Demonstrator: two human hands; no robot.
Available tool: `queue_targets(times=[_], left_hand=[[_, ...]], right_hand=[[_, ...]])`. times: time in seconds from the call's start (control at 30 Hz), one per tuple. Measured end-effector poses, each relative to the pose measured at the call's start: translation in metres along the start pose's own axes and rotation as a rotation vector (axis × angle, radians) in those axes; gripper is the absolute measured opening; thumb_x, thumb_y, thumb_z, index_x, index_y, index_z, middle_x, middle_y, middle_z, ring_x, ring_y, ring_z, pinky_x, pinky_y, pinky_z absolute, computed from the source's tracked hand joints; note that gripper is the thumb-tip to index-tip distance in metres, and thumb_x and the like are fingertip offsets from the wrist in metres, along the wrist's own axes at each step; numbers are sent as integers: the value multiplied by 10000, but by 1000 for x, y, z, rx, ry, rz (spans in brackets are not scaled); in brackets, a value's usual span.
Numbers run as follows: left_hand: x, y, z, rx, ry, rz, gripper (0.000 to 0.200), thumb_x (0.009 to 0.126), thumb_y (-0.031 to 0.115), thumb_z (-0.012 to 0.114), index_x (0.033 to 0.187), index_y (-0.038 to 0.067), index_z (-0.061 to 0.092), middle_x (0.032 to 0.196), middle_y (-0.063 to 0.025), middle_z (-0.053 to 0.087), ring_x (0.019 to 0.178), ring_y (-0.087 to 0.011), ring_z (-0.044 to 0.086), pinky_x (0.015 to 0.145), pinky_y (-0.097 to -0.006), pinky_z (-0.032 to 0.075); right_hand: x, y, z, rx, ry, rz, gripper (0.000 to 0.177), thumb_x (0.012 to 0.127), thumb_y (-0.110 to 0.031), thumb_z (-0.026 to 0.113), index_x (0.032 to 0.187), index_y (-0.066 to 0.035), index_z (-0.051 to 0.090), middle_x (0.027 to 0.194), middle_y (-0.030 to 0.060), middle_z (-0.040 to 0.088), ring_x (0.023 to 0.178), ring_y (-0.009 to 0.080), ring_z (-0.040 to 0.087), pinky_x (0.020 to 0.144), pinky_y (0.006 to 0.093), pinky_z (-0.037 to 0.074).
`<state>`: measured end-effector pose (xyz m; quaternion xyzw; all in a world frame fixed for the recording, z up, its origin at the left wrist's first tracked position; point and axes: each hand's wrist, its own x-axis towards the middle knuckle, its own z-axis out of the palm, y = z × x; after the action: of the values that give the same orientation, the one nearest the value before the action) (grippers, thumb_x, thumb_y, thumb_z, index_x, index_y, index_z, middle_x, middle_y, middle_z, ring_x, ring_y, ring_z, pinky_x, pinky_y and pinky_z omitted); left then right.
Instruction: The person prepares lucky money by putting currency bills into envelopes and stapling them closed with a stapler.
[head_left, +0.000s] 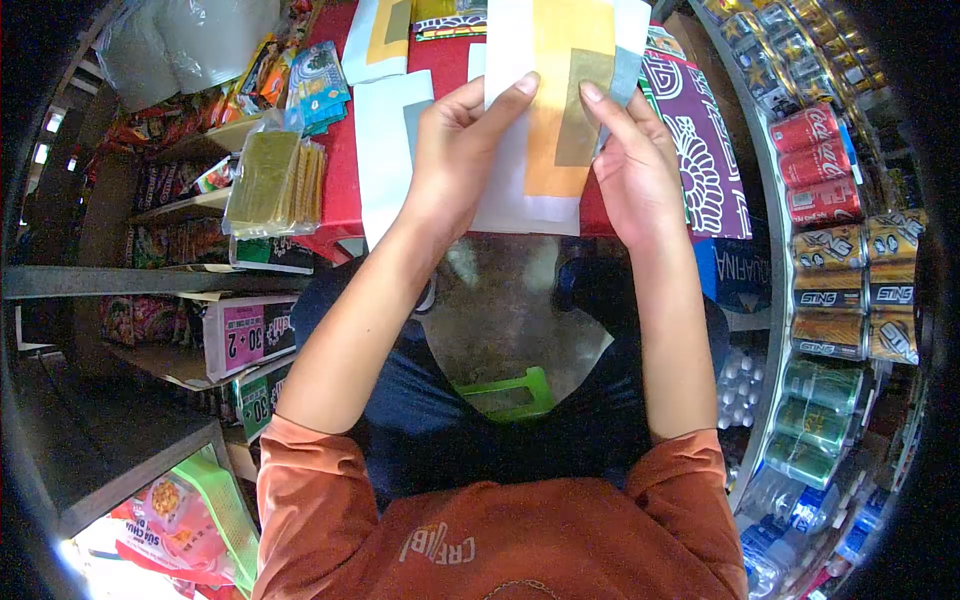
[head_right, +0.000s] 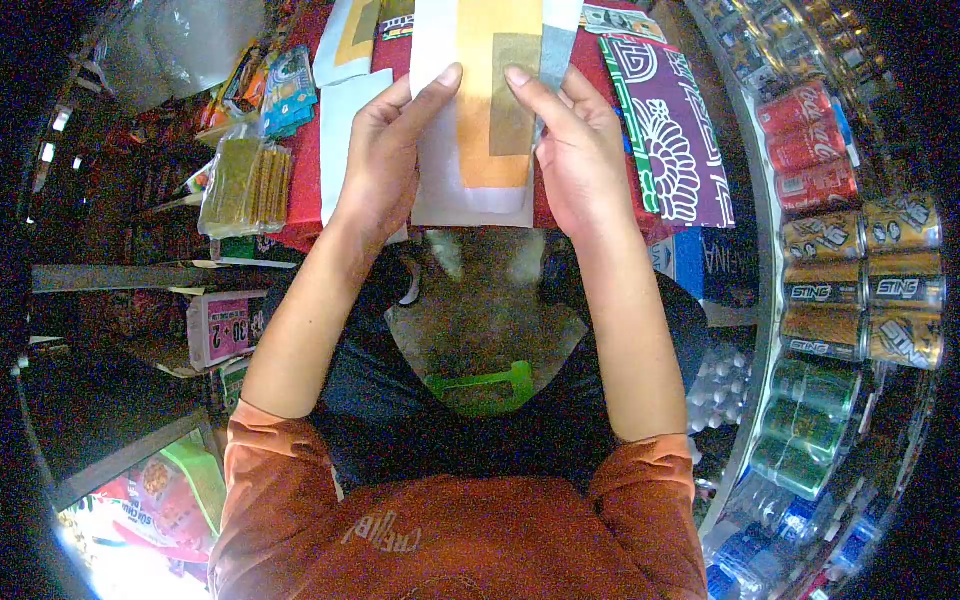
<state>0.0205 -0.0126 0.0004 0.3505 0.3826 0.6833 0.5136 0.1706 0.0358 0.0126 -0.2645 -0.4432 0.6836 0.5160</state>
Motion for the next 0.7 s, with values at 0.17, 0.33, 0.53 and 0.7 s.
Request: queue_targets(times=[0.17,0.33,0.53,0.7], left_hand=[[0,-1,-1,24,-18,-4,255,1001,215,653,1144,10,701,1017,-56,737,855,-76,670,757,-236,532],[-1,1,-3,46,-30,-40,268,1007,168,629,1219,7,665,1130,-84,723,987,-127,689,888,-280,535],[-1,2,-1,42,-53,-34,289,1004,187,637,1231,10,657,1132,-85,723,979,-127,692,880,-283,541],[-2,1,-1,135,-107,-137,315,981,240,680,1190,4,676,1059,-77,735,869,-109,699,761,-267,566]], right_hand=[[-1,-2,1,-3,-1,-15,329,948,-140,688,1247,-11,637,1206,83,699,1118,155,647,996,316,474],[-3,-6,4,16,7,2,340,952,-166,684,1252,-13,638,1208,77,698,1122,155,645,1001,315,469],[-3,-4,3,-2,24,-30,345,954,-183,684,1250,-12,640,1203,77,700,1113,155,647,1003,312,466],[2,-5,-3,-2,75,-56,335,961,-165,670,1254,-7,633,1211,78,693,1136,160,636,1018,313,458]])
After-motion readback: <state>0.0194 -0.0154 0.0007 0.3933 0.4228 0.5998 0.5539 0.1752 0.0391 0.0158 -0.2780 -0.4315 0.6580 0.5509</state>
